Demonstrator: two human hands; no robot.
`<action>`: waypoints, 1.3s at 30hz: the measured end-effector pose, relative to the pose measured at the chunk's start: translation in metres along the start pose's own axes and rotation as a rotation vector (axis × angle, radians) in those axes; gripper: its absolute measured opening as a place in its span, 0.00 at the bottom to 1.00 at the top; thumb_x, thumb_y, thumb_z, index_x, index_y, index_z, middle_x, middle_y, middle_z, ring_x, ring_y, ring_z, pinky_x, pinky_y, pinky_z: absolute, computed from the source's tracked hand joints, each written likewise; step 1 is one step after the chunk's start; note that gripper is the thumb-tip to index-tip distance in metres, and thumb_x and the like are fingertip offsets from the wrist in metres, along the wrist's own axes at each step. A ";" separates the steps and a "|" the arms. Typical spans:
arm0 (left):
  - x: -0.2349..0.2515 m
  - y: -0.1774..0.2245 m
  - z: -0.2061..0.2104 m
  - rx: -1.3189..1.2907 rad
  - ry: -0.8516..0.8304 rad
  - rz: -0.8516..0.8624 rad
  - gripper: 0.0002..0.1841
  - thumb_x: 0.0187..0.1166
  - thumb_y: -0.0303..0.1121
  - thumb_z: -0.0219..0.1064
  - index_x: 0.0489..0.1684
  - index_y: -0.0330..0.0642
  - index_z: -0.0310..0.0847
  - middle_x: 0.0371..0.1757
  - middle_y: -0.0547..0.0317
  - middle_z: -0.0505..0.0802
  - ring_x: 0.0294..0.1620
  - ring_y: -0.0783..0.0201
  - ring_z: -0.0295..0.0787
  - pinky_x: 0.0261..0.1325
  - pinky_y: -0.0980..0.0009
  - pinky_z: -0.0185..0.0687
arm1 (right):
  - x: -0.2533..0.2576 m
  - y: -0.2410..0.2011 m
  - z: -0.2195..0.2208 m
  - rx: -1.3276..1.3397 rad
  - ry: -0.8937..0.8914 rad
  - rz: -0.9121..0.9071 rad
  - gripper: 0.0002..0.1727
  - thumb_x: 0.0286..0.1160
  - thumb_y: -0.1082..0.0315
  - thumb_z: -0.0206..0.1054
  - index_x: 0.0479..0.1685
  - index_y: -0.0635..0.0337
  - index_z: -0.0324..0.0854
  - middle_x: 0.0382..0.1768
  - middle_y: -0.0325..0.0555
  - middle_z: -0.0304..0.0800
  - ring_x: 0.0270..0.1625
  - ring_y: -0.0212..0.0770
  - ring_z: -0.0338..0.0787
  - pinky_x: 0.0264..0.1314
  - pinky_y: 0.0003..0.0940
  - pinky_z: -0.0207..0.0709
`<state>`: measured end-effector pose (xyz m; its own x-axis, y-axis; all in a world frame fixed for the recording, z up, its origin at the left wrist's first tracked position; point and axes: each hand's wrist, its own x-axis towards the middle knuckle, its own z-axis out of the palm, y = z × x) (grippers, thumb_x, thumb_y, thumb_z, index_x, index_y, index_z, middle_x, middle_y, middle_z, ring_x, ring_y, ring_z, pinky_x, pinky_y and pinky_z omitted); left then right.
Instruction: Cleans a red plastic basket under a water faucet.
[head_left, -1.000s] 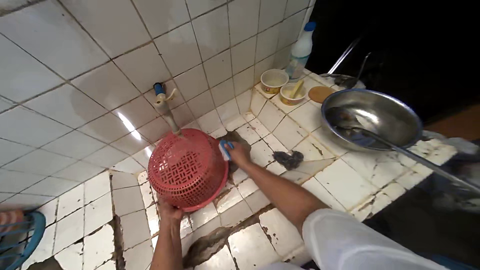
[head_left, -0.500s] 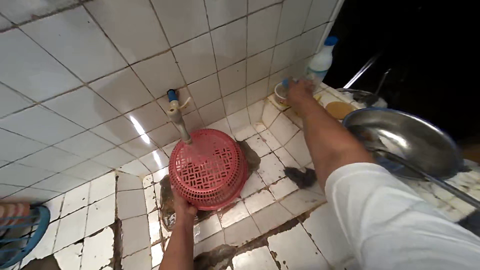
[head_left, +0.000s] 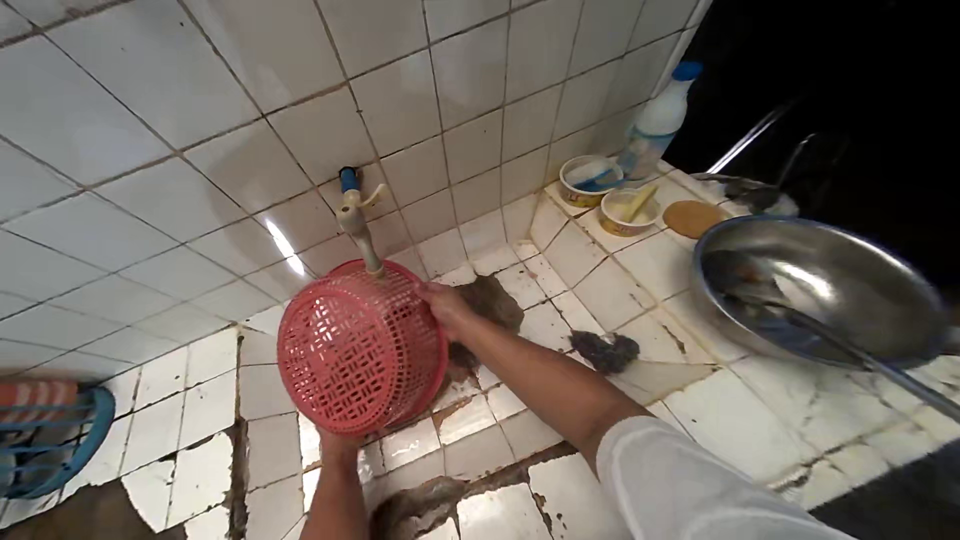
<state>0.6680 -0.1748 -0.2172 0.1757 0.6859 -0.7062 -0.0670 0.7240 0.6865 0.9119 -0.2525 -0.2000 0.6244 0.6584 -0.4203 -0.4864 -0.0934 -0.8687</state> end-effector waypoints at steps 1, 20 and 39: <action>0.048 -0.006 -0.024 -0.022 -0.230 0.264 0.32 0.94 0.45 0.17 0.76 0.35 0.61 0.57 0.47 0.84 0.53 0.61 0.84 0.56 0.60 0.84 | -0.002 0.000 0.006 -0.017 -0.002 -0.019 0.21 0.93 0.56 0.56 0.66 0.65 0.80 0.50 0.55 0.88 0.49 0.42 0.88 0.56 0.41 0.83; -0.014 0.064 0.186 1.668 -0.748 1.056 0.28 0.92 0.55 0.48 0.74 0.49 0.84 0.77 0.50 0.85 0.84 0.46 0.73 0.87 0.38 0.55 | -0.059 0.045 -0.068 0.031 0.384 -0.108 0.24 0.92 0.52 0.57 0.56 0.67 0.85 0.49 0.56 0.90 0.51 0.44 0.90 0.58 0.45 0.83; 0.043 0.077 -0.001 0.068 -0.014 0.471 0.32 0.95 0.53 0.42 0.64 0.29 0.79 0.53 0.41 0.92 0.50 0.54 0.92 0.55 0.51 0.88 | 0.000 0.032 -0.002 -0.300 0.069 0.134 0.35 0.98 0.46 0.35 0.88 0.65 0.61 0.78 0.69 0.73 0.74 0.60 0.80 0.72 0.56 0.75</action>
<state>0.6689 -0.0899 -0.1951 0.1547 0.9370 -0.3132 -0.0780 0.3276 0.9416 0.8975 -0.2573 -0.2286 0.6123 0.5740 -0.5437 -0.3719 -0.3977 -0.8388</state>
